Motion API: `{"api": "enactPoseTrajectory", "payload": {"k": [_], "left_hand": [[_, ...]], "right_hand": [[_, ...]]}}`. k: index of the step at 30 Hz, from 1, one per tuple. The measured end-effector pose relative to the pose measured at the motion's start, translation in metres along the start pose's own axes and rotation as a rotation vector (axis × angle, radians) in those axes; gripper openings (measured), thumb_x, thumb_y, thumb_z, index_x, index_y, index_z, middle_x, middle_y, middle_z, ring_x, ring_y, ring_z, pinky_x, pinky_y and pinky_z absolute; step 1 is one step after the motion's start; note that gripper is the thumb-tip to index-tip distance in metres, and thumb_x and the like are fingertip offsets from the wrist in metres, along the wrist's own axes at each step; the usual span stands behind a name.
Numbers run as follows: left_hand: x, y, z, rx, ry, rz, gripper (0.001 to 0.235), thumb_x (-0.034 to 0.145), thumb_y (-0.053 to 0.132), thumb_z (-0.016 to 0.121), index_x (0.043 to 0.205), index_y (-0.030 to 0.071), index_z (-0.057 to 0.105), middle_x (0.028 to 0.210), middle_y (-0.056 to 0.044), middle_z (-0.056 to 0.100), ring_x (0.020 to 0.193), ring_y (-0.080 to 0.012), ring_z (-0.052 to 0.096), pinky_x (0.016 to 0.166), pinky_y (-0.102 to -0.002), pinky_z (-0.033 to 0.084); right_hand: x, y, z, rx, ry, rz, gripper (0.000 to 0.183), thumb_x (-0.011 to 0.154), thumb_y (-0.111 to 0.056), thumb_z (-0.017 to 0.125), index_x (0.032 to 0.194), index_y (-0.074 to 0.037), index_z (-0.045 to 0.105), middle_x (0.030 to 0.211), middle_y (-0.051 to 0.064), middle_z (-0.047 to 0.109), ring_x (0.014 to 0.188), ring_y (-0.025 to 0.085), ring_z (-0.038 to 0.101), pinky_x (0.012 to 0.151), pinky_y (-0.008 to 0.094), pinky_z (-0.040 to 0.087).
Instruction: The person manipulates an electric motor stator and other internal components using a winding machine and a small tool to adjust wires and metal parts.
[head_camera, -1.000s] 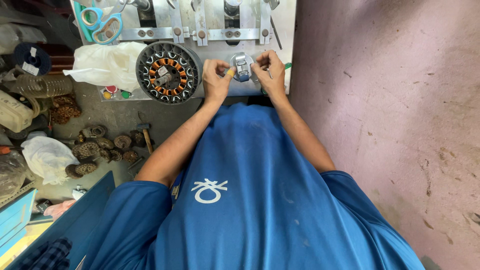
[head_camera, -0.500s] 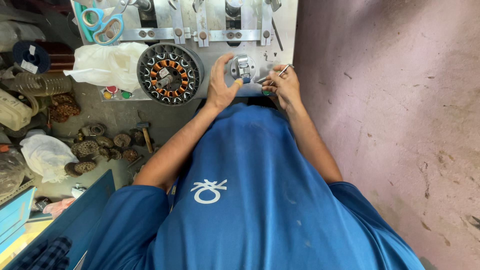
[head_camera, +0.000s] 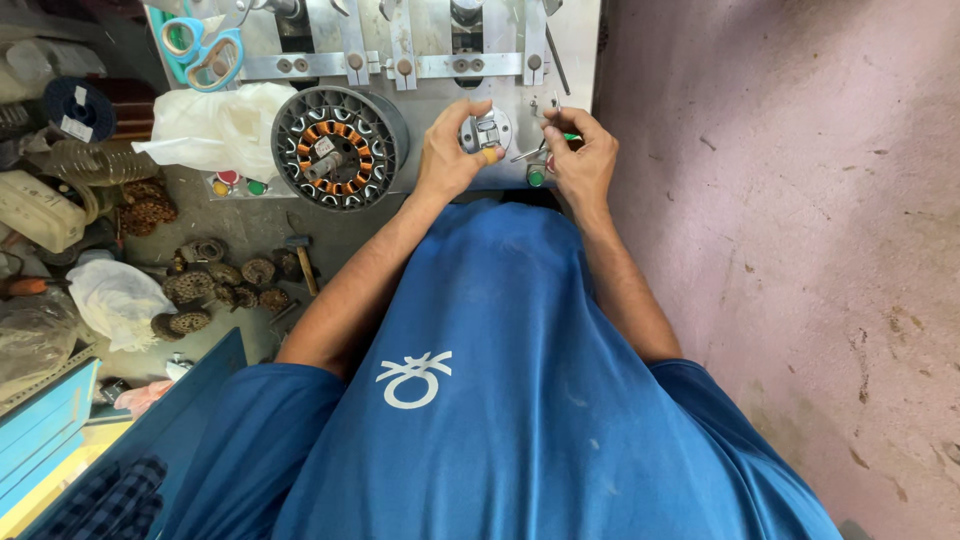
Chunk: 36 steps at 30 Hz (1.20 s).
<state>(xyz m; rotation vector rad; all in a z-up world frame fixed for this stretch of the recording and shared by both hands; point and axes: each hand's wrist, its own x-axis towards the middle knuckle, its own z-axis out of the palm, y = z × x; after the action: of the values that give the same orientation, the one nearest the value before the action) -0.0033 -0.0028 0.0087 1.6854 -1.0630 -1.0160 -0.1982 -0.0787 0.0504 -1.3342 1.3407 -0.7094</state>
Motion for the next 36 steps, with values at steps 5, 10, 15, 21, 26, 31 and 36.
{"api": "enactPoseTrajectory", "payload": {"k": [5,10,15,21,26,31,36], "left_hand": [[0.006,0.0,0.002,0.044,0.03,0.099,0.066,0.068,0.011,0.095,0.128,0.008,0.068,0.139,-0.022,0.06,0.131,-0.0352,0.06,0.103,-0.039,0.053],[0.007,0.004,0.0,0.085,0.017,0.103,0.067,0.066,0.011,0.095,0.127,0.009,0.067,0.143,-0.024,0.056,0.131,-0.0381,0.059,0.103,-0.041,0.054],[0.005,0.009,-0.001,0.127,0.031,0.1,0.067,0.065,0.012,0.096,0.125,0.009,0.066,0.14,-0.022,0.058,0.13,-0.0393,0.058,0.105,-0.042,0.052],[0.005,0.011,-0.002,0.127,0.042,0.109,0.068,0.066,0.015,0.096,0.127,0.007,0.065,0.137,-0.02,0.059,0.129,-0.039,0.058,0.105,-0.042,0.05],[0.006,0.011,-0.006,0.101,0.021,0.124,0.067,0.067,0.014,0.094,0.127,0.006,0.066,0.132,-0.017,0.062,0.126,-0.0369,0.06,0.104,-0.041,0.051],[0.007,0.011,-0.008,0.095,0.012,0.156,0.067,0.066,0.014,0.095,0.127,0.006,0.066,0.128,-0.015,0.064,0.123,-0.0358,0.062,0.103,-0.041,0.051],[0.007,0.011,-0.009,0.083,-0.01,0.157,0.068,0.066,0.013,0.094,0.128,0.007,0.065,0.125,-0.013,0.067,0.121,-0.0334,0.064,0.102,-0.04,0.052]], "right_hand": [[0.006,-0.007,0.009,0.037,-0.042,-0.232,0.014,0.1,0.007,0.065,0.113,0.002,0.069,0.1,0.008,0.078,0.083,0.011,0.071,0.075,0.027,0.057],[0.004,-0.009,0.021,-0.08,-0.07,-0.409,0.014,0.1,0.007,0.066,0.112,0.001,0.068,0.1,0.009,0.077,0.09,0.016,0.076,0.081,0.03,0.06],[0.003,-0.016,0.025,-0.212,-0.102,-0.518,0.014,0.1,0.007,0.067,0.112,0.0,0.069,0.099,0.012,0.073,0.084,0.019,0.072,0.075,0.031,0.057],[0.004,-0.011,0.029,-0.329,-0.138,-0.842,0.021,0.091,0.009,0.07,0.11,-0.002,0.069,0.097,0.012,0.07,0.092,0.026,0.067,0.081,0.037,0.055],[0.005,0.009,0.04,0.116,-0.189,-0.325,0.012,0.092,0.008,0.076,0.101,0.001,0.072,0.093,0.008,0.072,0.078,0.013,0.071,0.069,0.028,0.058],[0.015,0.016,0.036,0.243,-0.307,-0.225,0.009,0.095,0.009,0.074,0.1,0.002,0.07,0.093,0.007,0.074,0.08,0.012,0.073,0.072,0.024,0.061],[0.024,0.003,0.019,-0.019,-0.379,-0.431,0.026,0.095,0.013,0.068,0.118,0.003,0.074,0.099,0.01,0.072,0.083,0.016,0.067,0.072,0.026,0.056]]}}
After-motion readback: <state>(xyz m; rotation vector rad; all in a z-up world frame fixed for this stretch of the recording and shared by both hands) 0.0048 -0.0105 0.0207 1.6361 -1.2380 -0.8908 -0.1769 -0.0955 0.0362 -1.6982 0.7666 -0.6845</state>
